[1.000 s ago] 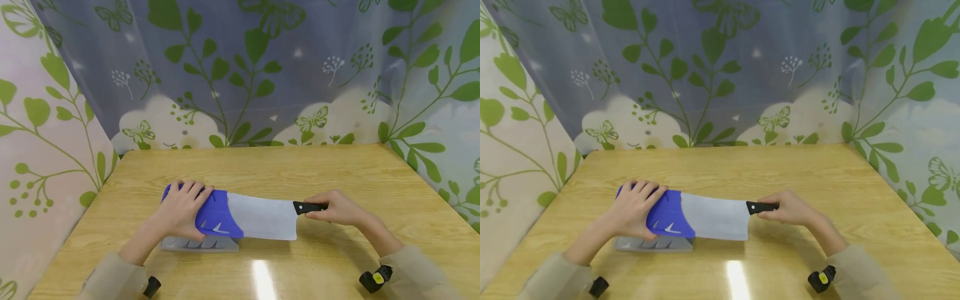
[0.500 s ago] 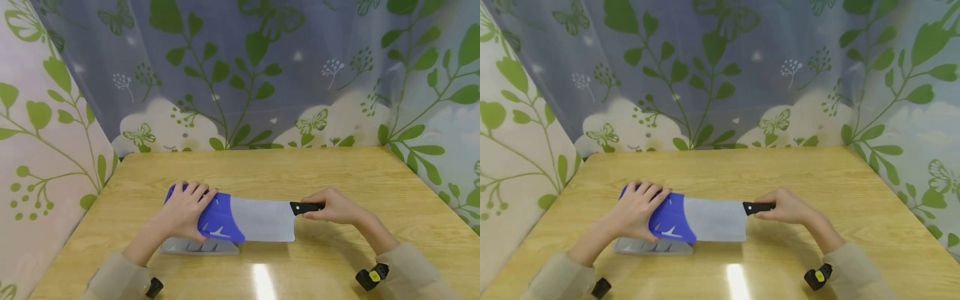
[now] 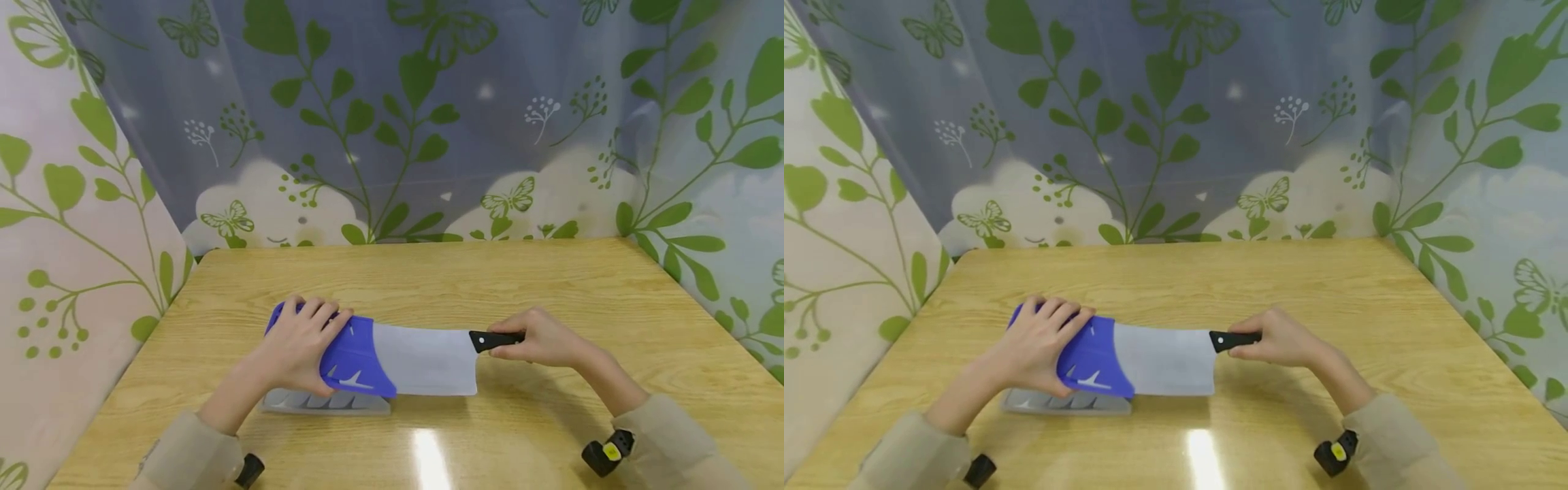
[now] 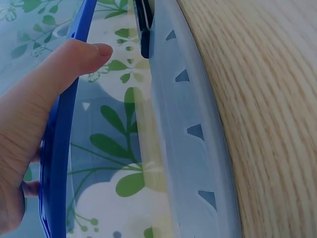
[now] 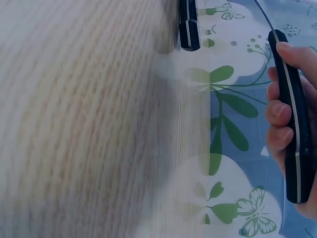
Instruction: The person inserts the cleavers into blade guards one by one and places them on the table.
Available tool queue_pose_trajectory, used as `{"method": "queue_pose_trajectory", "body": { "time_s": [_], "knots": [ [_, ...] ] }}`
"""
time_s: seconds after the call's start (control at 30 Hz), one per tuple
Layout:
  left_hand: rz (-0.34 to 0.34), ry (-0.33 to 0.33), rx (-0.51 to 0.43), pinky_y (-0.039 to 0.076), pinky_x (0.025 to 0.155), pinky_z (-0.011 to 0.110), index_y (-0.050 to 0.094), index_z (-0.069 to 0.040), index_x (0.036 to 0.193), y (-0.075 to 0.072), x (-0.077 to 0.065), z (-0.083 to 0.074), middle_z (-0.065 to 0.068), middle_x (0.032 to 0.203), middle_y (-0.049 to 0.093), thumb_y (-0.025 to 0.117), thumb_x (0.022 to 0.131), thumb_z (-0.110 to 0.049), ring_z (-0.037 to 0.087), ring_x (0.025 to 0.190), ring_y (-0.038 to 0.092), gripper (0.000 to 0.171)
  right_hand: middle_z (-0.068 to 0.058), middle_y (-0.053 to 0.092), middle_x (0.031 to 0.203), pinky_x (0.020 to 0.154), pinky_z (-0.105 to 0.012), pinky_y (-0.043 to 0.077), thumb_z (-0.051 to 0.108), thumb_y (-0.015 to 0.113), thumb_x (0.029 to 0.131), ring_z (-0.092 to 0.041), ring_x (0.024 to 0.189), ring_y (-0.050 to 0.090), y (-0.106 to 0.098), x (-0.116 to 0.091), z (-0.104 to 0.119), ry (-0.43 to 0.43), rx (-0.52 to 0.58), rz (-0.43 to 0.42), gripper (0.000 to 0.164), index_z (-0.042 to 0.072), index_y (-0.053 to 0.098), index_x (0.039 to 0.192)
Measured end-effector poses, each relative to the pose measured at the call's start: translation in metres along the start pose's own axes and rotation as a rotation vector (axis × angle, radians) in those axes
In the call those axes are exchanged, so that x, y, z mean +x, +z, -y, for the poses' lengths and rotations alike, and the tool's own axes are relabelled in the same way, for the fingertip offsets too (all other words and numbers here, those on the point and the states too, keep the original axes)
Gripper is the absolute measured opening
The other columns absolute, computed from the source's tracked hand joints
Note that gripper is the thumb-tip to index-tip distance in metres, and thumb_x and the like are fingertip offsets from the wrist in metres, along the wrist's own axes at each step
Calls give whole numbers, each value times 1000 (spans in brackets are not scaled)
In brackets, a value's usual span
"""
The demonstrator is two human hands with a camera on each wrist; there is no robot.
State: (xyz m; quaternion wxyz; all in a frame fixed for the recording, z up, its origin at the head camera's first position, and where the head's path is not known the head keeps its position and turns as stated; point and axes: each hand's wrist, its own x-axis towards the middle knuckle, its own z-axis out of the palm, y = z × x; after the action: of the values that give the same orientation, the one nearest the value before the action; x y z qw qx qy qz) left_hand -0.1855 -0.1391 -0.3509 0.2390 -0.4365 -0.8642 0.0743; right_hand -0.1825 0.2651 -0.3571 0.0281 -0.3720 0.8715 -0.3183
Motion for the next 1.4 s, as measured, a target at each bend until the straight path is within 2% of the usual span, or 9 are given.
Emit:
{"method": "queue_pose_trajectory", "body": {
  "time_s": [0.2, 0.47, 0.7, 0.9, 1.17, 1.4],
  "knots": [
    [-25, 6, -15, 35, 80, 53, 50, -7, 131, 1, 2, -1, 12, 114, 54, 64, 45, -75, 30, 100, 48, 111, -20, 65, 101, 39, -24, 42, 16, 68, 84, 0, 43, 45, -3, -3, 2, 47, 68, 19, 38, -9, 62, 112],
    [-9, 1, -28, 35, 80, 53, 48, -6, 132, 2, 4, -2, 11, 115, 53, 65, 45, -74, 30, 101, 47, 111, -17, 67, 94, 41, -22, 40, 11, 68, 83, 2, 48, 44, -6, -2, 6, -8, 40, 4, 33, -10, 65, 107],
    [-58, 5, -49, 37, 79, 53, 51, -6, 129, 0, 3, 1, 12, 113, 54, 67, 44, -72, 30, 100, 49, 109, -7, 67, 86, 40, -23, 40, 10, 69, 82, 1, 46, 43, -10, 1, 6, 4, 55, 16, 30, -6, 67, 107],
    [-64, 13, -31, 37, 78, 52, 52, -6, 128, -3, 5, 3, 11, 113, 54, 67, 44, -71, 30, 100, 49, 108, -7, 67, 88, 41, -22, 40, 10, 69, 81, 1, 49, 44, -12, 2, 6, 2, 61, 6, 29, -6, 67, 105],
    [-56, 19, -27, 37, 79, 53, 51, -6, 129, -4, 7, 2, 12, 114, 54, 66, 45, -71, 30, 100, 49, 108, -12, 69, 91, 46, -22, 43, 6, 70, 80, 0, 56, 50, -12, 1, 4, -85, 25, -29, 25, -5, 69, 102],
    [-41, 14, -35, 37, 80, 54, 50, -6, 130, -5, 8, 1, 12, 114, 54, 68, 45, -71, 30, 101, 49, 108, -10, 69, 91, 46, -22, 43, 8, 70, 80, 1, 55, 49, -13, 1, 3, -84, -19, -26, 24, -2, 70, 101]
  ]
}}
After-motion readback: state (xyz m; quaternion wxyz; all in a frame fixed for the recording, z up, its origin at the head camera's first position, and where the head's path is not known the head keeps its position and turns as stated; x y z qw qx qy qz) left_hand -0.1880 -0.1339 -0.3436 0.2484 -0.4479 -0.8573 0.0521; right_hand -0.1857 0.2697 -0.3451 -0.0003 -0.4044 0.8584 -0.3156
